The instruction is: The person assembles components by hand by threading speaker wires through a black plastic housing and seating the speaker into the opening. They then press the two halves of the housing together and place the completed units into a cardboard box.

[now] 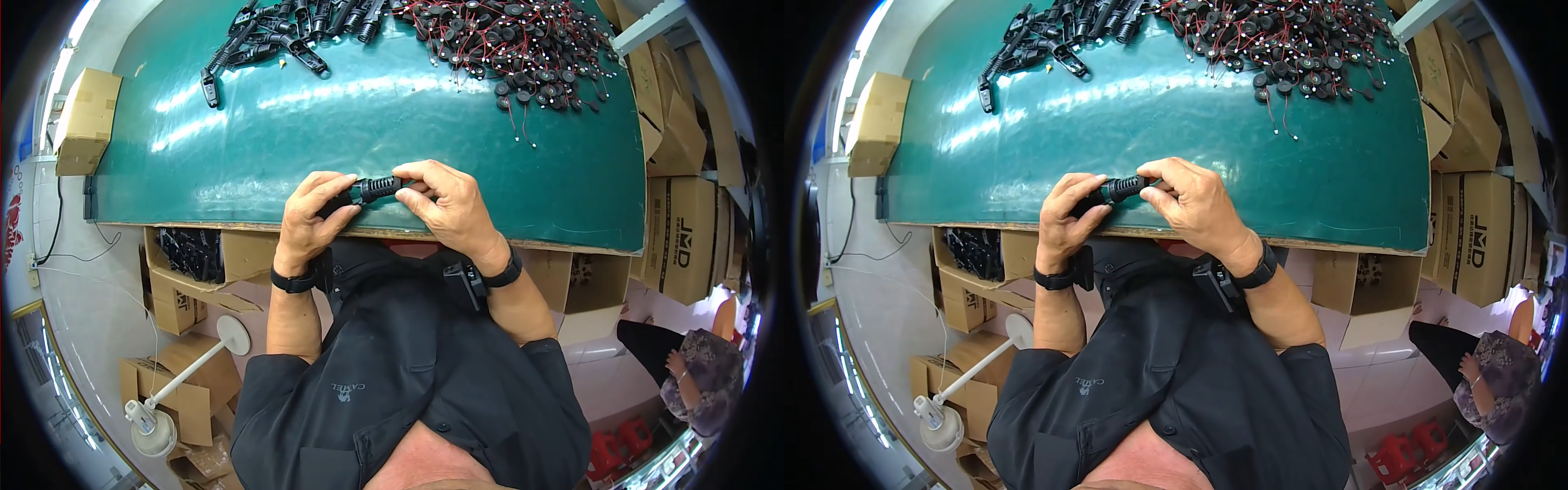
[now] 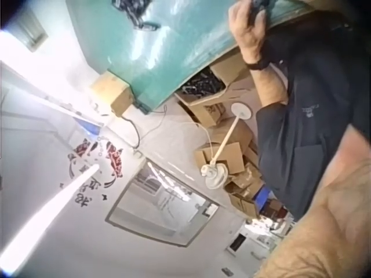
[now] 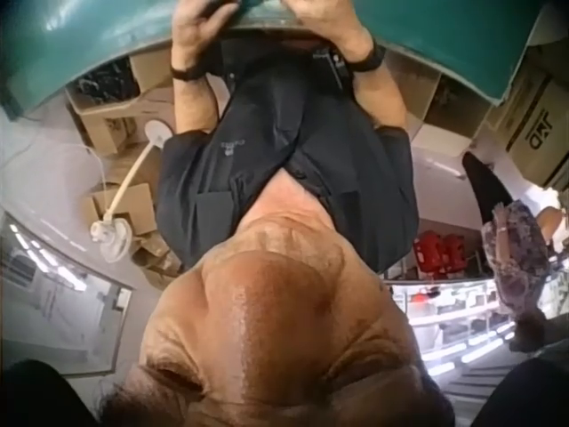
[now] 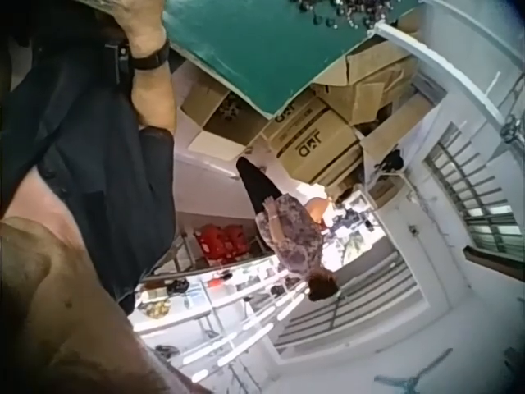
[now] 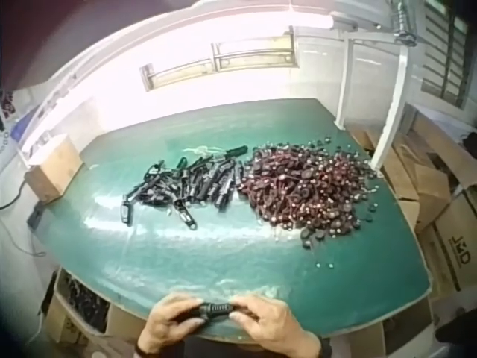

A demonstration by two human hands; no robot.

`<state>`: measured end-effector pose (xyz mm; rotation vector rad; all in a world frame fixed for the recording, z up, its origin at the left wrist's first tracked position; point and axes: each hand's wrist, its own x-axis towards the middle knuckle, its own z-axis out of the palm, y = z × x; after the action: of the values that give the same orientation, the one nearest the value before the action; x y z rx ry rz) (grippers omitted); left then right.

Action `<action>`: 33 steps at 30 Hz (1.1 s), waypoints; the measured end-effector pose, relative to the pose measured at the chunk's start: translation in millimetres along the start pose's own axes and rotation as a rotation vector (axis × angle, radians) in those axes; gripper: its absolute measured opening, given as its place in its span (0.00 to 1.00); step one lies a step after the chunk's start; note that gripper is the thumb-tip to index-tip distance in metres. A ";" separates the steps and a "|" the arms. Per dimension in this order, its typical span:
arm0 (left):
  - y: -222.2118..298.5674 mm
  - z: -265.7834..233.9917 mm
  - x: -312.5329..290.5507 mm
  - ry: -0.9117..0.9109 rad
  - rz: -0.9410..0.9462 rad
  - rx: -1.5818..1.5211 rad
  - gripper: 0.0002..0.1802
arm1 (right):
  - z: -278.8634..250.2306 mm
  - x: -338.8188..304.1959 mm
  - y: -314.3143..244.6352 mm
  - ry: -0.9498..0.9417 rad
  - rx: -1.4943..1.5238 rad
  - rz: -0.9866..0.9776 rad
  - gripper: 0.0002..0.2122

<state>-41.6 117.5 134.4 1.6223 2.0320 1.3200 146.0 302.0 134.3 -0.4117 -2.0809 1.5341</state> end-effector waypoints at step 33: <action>-1.1 -24.8 12.1 -0.159 -0.051 -0.053 0.23 | 1.5 -3.5 11.3 -0.076 -0.082 -0.045 0.12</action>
<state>-63.0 115.7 151.8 1.5877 1.9165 1.1768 147.4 302.5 122.4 -0.3388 -2.2020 1.4628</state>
